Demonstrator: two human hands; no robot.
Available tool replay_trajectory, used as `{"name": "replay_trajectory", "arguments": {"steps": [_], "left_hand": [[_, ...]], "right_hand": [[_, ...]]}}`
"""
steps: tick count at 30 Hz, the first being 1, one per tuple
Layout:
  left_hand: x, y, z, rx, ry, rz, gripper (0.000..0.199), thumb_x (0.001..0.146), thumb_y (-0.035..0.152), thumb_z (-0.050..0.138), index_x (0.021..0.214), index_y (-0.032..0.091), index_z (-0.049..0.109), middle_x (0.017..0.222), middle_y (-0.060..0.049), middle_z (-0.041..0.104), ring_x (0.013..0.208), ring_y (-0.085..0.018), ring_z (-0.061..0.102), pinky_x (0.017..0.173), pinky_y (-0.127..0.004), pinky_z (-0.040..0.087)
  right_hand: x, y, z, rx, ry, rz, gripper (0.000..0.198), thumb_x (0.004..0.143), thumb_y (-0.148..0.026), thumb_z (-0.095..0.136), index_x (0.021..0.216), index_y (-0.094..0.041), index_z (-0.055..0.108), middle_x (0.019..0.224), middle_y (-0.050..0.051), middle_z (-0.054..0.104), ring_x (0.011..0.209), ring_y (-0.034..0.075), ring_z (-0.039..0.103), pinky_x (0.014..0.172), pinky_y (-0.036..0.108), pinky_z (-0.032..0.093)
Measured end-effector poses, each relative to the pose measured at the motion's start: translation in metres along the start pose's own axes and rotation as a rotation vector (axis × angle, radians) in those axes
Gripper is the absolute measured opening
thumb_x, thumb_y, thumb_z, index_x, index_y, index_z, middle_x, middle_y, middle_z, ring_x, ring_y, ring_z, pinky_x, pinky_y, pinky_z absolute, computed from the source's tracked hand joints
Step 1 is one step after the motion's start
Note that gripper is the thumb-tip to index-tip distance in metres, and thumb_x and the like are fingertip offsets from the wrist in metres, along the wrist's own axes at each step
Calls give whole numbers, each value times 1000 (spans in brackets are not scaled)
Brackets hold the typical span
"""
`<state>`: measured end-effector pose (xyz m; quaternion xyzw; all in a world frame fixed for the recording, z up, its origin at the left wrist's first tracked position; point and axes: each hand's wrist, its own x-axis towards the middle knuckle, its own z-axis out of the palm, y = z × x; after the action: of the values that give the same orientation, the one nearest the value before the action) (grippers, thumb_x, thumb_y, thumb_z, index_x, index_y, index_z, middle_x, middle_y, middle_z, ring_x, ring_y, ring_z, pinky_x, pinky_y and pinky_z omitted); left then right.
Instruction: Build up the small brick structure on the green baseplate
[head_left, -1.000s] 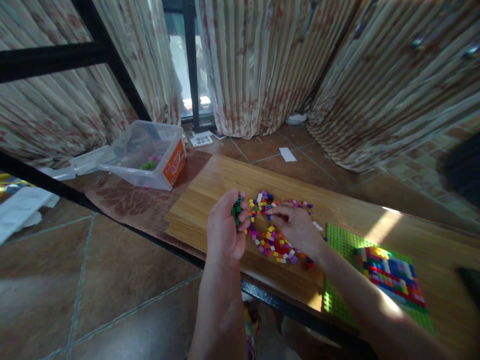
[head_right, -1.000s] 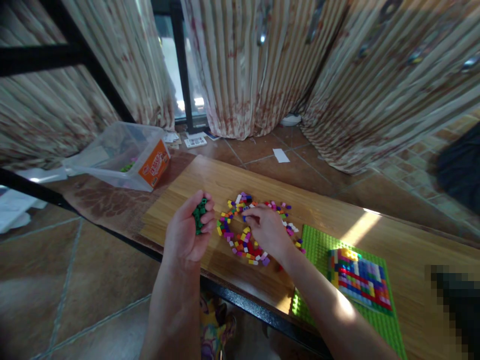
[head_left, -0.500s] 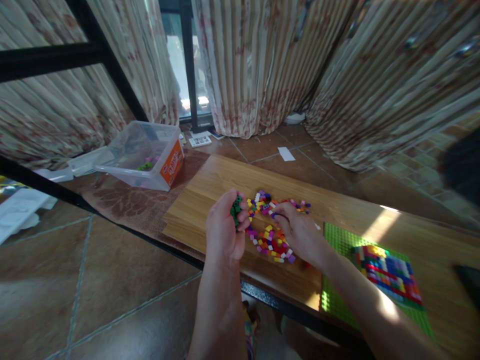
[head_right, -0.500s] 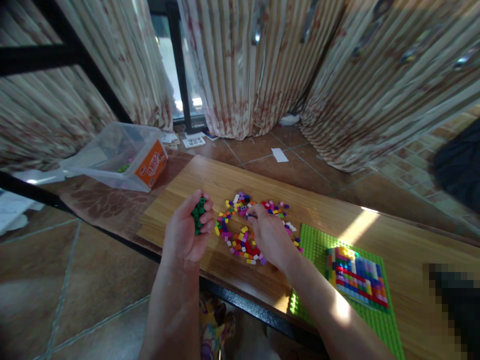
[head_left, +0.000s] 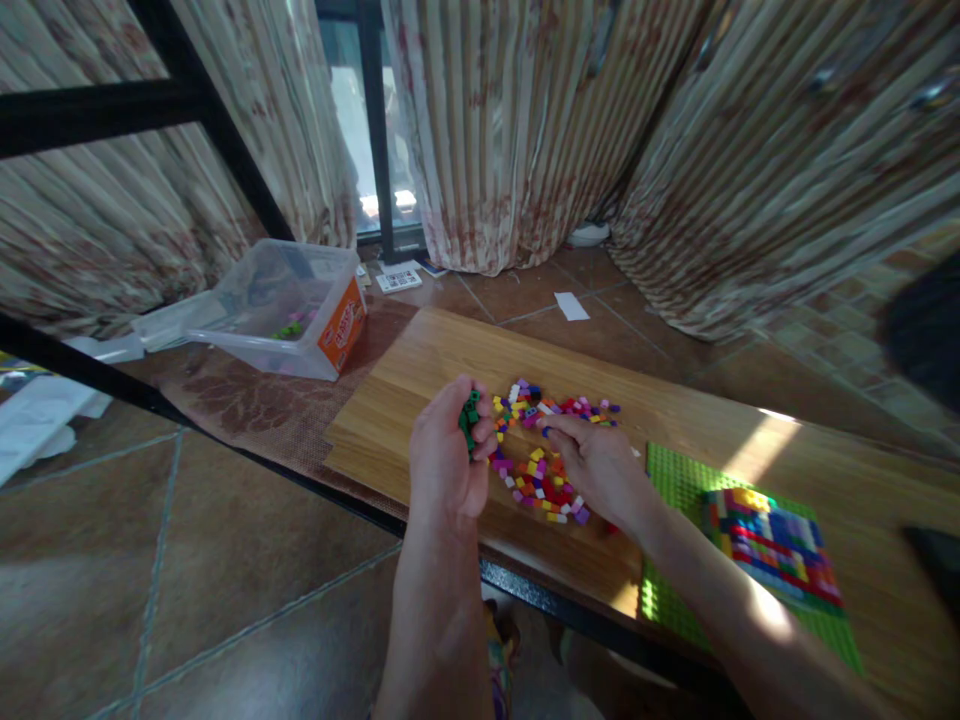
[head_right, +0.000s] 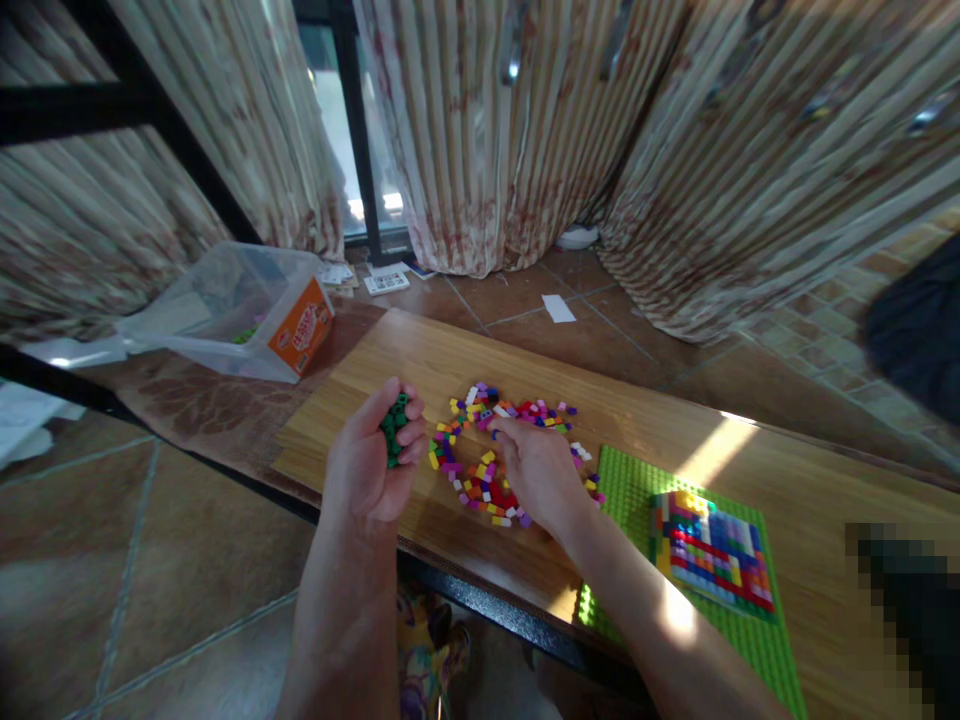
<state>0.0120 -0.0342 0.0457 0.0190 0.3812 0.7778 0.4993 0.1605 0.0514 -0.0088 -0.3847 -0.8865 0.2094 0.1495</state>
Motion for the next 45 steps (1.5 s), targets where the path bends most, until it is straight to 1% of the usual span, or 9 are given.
{"name": "replay_trajectory", "arguments": {"steps": [3,9,16,26,31,34,38,41,45], "left_hand": [[0,0,0,-3,3,4,12,82,21,53,72,13,53,60,4,45,40,0,33,35,-13,18],[0,1,-1,-20,22,16,12,82,22,54,73,13,53,60,4,46,39,0,33,35,-13,18],[0,1,-1,-21,20,15,12,81,21,54,73,13,54,59,4,46,39,0,32,35,-13,18],[0,2,-2,-24,28,12,12,81,22,55,73,13,54,60,4,46,39,0,32,35,-13,18],[0,1,-2,-9,32,13,11,81,21,54,74,13,53,60,4,46,39,0,33,35,-13,18],[-1,1,-2,-6,37,12,11,82,21,53,74,13,53,60,4,46,39,0,32,35,-13,18],[-1,1,1,-3,47,-1,12,83,20,52,73,13,53,59,4,45,39,0,32,34,-13,17],[-2,-1,3,3,47,-2,12,82,20,52,72,13,53,58,5,45,39,0,32,34,-13,18],[-3,-3,5,20,41,-2,13,82,21,54,72,13,53,58,5,45,39,0,32,34,-13,18]], "right_hand": [[2,-2,-3,-105,-60,-26,31,88,-22,44,108,-23,68,90,5,74,81,19,68,72,27,47],[15,-16,-11,-216,-78,-33,28,87,-25,48,105,-27,69,86,2,74,73,17,67,68,25,45],[41,-35,4,-328,-190,-161,28,87,-20,44,96,-24,71,96,5,71,93,18,64,77,26,43],[45,-37,7,-400,-222,-58,24,86,-22,46,97,-18,67,96,12,70,91,23,64,75,30,43],[29,-22,6,7,-103,27,20,86,-24,46,90,-17,64,82,6,69,74,19,63,69,30,44],[13,-8,0,619,-52,220,15,82,-31,54,81,-18,63,69,1,65,61,14,59,59,26,47],[-9,7,-16,1383,74,538,14,71,-28,69,80,-18,64,75,0,68,60,8,59,58,18,53],[-20,14,-28,1548,157,653,12,67,-19,73,77,-18,67,73,1,70,58,6,60,57,12,54],[-28,17,-32,1548,234,677,13,64,-14,75,75,-19,68,67,-1,68,59,6,62,54,11,53]]}}
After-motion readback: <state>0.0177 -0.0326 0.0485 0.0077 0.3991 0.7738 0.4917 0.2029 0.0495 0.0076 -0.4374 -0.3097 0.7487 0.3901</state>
